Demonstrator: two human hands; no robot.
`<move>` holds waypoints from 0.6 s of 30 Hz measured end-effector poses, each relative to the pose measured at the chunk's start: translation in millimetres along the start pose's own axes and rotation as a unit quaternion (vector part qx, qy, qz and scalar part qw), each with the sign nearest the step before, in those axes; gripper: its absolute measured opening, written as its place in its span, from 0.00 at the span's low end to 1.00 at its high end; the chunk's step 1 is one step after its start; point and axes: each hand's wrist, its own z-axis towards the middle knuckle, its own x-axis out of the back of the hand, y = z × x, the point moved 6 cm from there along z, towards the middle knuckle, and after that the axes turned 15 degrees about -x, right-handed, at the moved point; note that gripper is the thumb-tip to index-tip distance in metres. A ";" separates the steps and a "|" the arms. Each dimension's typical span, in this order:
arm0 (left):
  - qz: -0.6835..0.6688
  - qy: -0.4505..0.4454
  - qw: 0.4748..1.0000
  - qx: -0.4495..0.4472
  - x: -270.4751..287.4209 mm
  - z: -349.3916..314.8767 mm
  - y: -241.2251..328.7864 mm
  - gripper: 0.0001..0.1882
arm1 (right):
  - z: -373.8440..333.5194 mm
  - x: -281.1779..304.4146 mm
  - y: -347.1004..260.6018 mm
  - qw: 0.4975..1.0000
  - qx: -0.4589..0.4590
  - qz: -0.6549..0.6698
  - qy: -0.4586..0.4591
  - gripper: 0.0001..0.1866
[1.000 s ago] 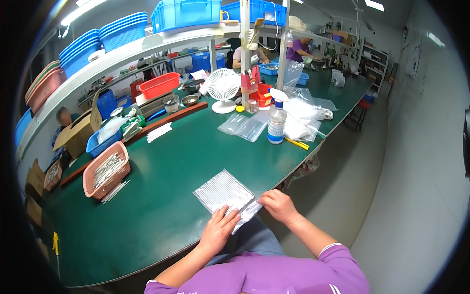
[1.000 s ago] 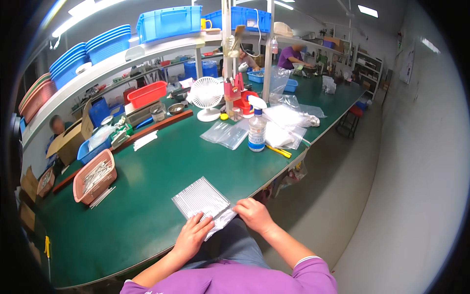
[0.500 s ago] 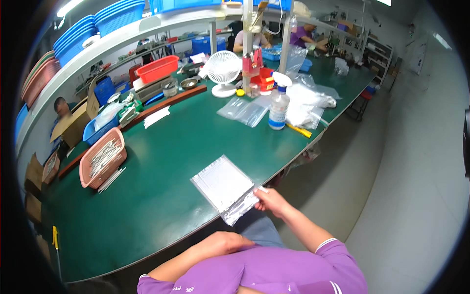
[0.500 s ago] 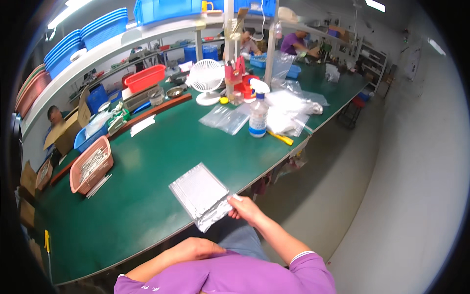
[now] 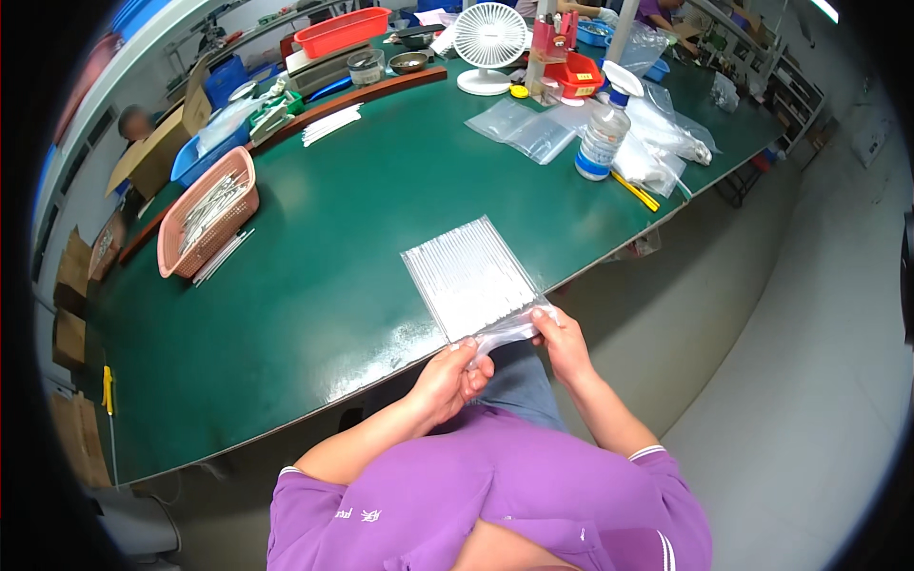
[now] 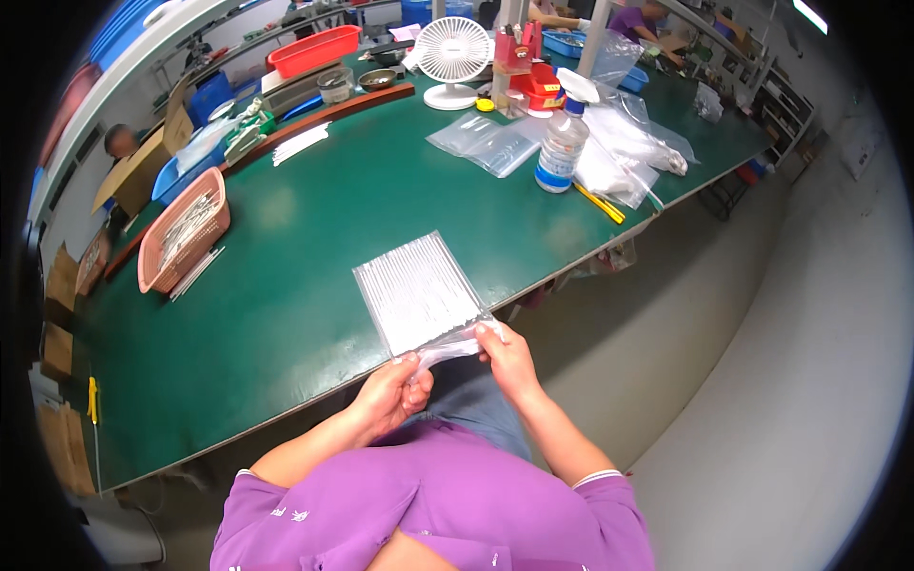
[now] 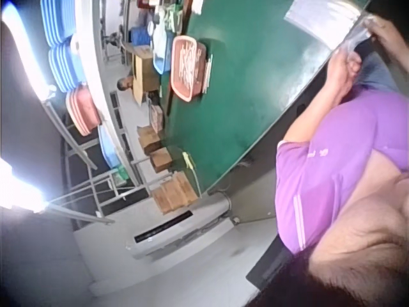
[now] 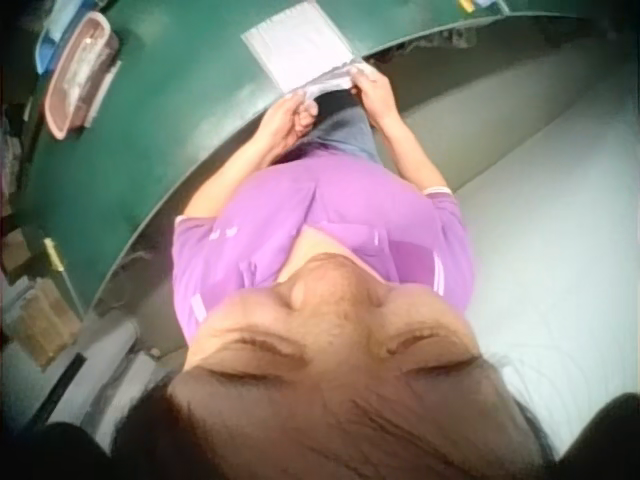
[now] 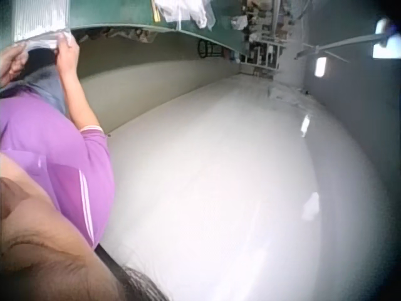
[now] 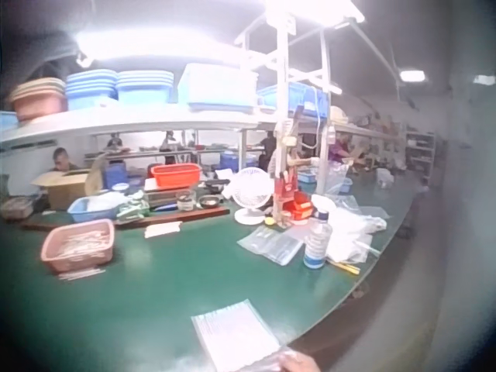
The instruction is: The person arranges a bundle of thin white rods on a green workbench, aligns them, and places them into a clear plastic bag. They then seal the bag and place it on the table.
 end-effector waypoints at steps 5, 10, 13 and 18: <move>-0.073 0.059 0.991 0.098 -27.7 25.1 1.7 0.07 | 10.4 15.6 -3.0 0.993 -0.008 0.119 0.016 0.13; -0.150 0.070 0.977 0.137 -49.5 90.6 -2.4 0.10 | 29.7 45.2 -31.6 0.992 -0.007 0.108 0.059 0.14; -0.116 0.062 0.986 0.102 -78.8 131.1 -0.8 0.11 | 57.4 81.2 -58.1 0.991 0.021 0.043 0.128 0.13; 0.018 -0.054 0.993 0.102 -104.8 124.6 -11.9 0.12 | 63.3 144.0 -105.1 0.933 0.110 -0.173 0.296 0.09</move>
